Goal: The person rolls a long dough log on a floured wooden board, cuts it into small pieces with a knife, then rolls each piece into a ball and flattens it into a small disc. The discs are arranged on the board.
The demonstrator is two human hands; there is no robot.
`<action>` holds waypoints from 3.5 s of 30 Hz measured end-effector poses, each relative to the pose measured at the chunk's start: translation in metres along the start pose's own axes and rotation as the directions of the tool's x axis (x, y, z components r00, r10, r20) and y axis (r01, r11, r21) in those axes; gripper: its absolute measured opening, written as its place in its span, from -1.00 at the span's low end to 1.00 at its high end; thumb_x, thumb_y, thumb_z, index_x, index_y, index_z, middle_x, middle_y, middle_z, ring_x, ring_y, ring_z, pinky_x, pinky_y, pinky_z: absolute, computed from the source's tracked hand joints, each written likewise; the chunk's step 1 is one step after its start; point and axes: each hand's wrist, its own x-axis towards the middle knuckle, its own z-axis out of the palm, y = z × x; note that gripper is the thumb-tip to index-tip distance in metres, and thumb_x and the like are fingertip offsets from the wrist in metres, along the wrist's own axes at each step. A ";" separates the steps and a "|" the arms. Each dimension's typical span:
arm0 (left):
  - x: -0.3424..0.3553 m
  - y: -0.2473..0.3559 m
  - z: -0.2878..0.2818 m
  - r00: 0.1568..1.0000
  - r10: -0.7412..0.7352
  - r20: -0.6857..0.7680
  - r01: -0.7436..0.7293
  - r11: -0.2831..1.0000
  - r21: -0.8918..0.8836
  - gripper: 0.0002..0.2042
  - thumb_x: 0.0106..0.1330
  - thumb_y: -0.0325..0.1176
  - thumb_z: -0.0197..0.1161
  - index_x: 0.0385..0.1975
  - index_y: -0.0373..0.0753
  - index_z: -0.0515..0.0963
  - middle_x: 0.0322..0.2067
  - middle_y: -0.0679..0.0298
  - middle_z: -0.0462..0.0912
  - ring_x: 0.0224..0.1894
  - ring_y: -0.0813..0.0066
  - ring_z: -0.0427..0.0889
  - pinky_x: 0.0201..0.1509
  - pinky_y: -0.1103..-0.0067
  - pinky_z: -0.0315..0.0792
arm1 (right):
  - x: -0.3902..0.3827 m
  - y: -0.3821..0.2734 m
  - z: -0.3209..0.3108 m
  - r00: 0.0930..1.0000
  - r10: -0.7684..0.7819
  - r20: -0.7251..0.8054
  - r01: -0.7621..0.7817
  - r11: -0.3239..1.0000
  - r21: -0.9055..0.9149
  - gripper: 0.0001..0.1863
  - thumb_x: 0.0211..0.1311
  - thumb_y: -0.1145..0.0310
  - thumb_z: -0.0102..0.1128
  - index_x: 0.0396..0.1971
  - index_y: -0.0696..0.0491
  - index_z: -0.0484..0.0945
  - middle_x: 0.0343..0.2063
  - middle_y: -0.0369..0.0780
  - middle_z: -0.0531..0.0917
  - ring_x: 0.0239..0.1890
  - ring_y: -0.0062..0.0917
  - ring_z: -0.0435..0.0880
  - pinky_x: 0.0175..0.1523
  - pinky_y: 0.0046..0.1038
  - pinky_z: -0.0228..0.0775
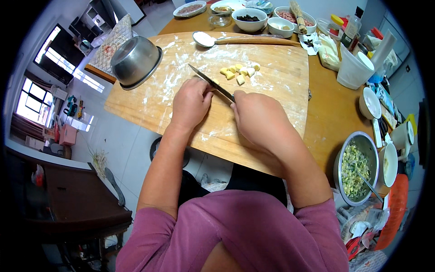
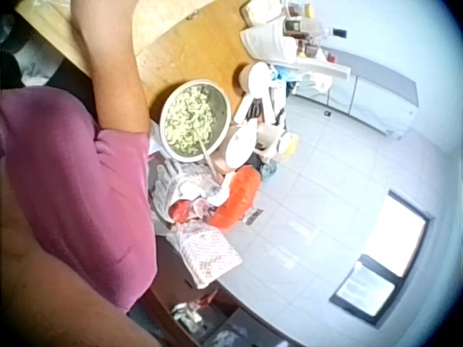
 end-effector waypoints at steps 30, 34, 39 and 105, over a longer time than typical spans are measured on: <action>-0.009 -0.018 -0.007 0.991 -0.127 -0.048 0.130 0.989 0.072 -0.88 0.40 -0.37 0.35 -0.18 -0.23 0.73 -0.23 0.09 0.73 -0.16 0.01 0.71 -0.09 0.27 0.57 | -0.003 -0.007 0.006 0.999 -0.028 -0.016 0.028 0.999 0.034 -0.76 0.51 0.31 0.10 -0.17 0.17 0.65 -0.35 0.03 0.77 -0.25 -0.04 0.79 -0.11 -0.07 0.62; -0.010 -0.022 -0.011 0.992 -0.128 -0.007 0.128 0.990 0.054 -0.85 0.40 -0.35 0.35 -0.14 -0.24 0.73 -0.22 0.08 0.73 -0.15 0.04 0.72 -0.06 0.28 0.58 | 0.010 -0.012 0.001 0.997 -0.027 0.070 0.030 0.999 -0.037 -0.79 0.44 0.39 0.12 -0.14 0.16 0.69 -0.28 0.02 0.79 -0.19 -0.06 0.80 -0.05 -0.10 0.63; -0.022 -0.030 -0.028 0.962 -0.269 0.050 0.269 0.963 0.020 -0.79 0.39 -0.33 0.37 -0.07 -0.24 0.74 -0.18 0.06 0.74 -0.13 0.10 0.74 -0.03 0.33 0.59 | 0.015 -0.017 -0.001 0.999 -0.005 0.050 0.006 1.000 -0.017 -0.77 0.48 0.34 0.11 -0.16 0.18 0.67 -0.26 0.05 0.77 -0.14 -0.03 0.77 0.02 -0.07 0.59; -0.013 -0.026 -0.008 0.983 -0.173 -0.062 0.180 0.976 0.126 -0.86 0.38 -0.42 0.30 -0.15 -0.23 0.71 -0.21 0.06 0.71 -0.10 -0.01 0.70 -0.03 0.25 0.57 | 0.002 -0.005 0.020 0.981 -0.120 -0.150 0.126 0.991 0.035 -0.79 0.51 0.32 0.12 -0.19 0.17 0.60 -0.43 0.00 0.75 -0.31 -0.04 0.78 -0.16 -0.06 0.62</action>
